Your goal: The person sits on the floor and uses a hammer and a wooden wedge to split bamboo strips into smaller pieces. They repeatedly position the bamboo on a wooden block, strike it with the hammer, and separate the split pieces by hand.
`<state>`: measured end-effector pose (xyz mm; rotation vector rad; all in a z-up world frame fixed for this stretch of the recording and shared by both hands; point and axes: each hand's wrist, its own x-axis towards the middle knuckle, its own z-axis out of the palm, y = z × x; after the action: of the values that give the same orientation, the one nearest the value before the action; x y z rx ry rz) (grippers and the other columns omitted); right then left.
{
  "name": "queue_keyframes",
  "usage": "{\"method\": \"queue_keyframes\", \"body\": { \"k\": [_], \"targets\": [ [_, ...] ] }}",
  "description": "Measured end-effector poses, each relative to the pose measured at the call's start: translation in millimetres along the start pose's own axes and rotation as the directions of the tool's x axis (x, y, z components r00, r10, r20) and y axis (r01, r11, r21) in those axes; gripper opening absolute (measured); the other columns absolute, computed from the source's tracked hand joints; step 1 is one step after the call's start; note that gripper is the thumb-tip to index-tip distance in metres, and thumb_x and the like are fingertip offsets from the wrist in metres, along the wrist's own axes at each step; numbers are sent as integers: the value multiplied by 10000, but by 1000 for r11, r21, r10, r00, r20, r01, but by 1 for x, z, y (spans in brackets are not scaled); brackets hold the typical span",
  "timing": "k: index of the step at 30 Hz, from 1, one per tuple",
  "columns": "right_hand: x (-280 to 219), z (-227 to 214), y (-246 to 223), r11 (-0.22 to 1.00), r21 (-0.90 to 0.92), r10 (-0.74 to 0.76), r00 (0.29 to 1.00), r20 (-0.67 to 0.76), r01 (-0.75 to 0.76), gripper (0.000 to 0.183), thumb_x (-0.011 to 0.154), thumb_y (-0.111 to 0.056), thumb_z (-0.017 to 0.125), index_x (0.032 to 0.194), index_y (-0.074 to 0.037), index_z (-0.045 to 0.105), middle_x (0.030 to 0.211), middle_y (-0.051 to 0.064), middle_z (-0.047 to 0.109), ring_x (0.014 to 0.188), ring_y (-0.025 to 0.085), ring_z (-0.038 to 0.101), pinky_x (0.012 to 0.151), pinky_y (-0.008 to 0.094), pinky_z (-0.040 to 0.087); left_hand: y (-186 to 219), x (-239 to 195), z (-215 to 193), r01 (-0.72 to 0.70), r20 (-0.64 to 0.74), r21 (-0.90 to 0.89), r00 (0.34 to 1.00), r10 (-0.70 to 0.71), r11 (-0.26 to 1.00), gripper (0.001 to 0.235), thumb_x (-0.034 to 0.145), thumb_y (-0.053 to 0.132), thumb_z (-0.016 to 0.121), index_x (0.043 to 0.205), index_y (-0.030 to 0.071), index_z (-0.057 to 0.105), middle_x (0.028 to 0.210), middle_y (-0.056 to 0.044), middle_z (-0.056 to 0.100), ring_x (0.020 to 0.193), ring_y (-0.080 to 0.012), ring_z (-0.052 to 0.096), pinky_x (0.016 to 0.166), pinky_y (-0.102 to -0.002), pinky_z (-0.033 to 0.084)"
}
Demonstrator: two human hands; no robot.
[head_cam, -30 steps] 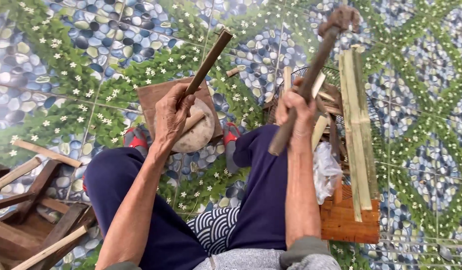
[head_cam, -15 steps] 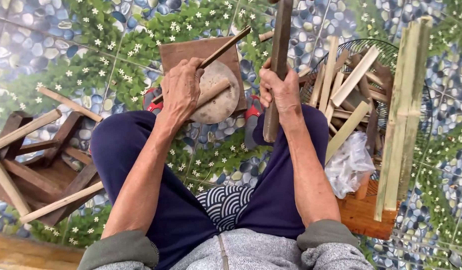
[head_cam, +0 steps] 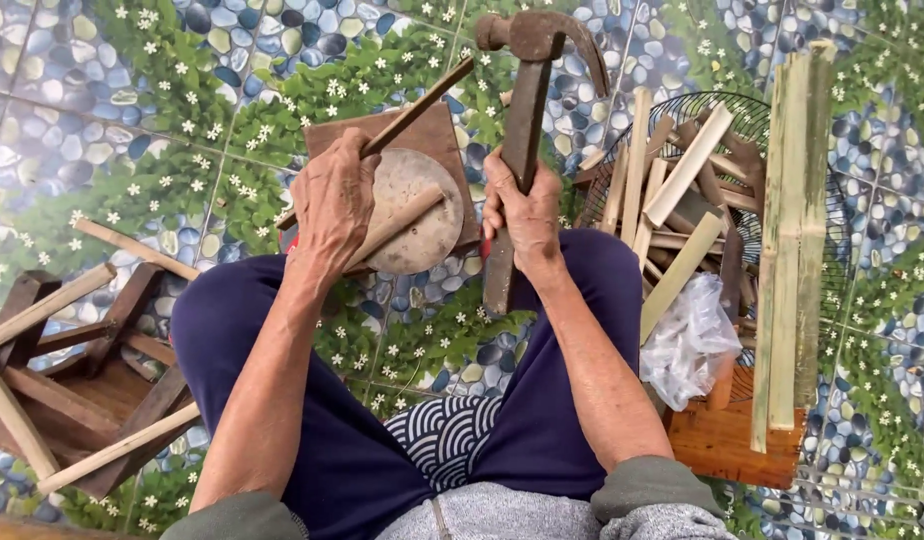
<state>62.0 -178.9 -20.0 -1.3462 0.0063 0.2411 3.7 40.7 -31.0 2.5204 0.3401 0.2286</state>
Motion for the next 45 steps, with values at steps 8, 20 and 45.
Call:
{"method": "queue_keyframes", "body": {
  "k": [8,20,45],
  "targets": [
    [6,-7,-1,982,-46,-182,983,5,182,114,1033,-138,673,1033,-33,626,555,102,555,349,169,532,280,277,480,-2,3,5,90,34,-259,996,-84,962,233,1112,379,505,1238,269,666,871,-89,642,887,-381,689,828,-545,549],
    [-1,14,9,928,-371,34,993,109,9,180,1006,-209,674,972,-32,669,559,124,602,366,171,578,268,297,525,-77,-15,104,118,113,188,984,-141,975,130,1045,258,501,1065,136,543,809,-127,686,793,-411,755,779,-546,588],
    [5,8,81,784,-620,203,951,232,-16,352,1040,-250,547,1265,17,501,650,164,682,403,227,651,313,318,573,-118,-9,56,-249,321,589,945,60,769,109,980,188,508,957,166,612,669,-109,727,693,-313,777,577,-437,590]
  ]
}}
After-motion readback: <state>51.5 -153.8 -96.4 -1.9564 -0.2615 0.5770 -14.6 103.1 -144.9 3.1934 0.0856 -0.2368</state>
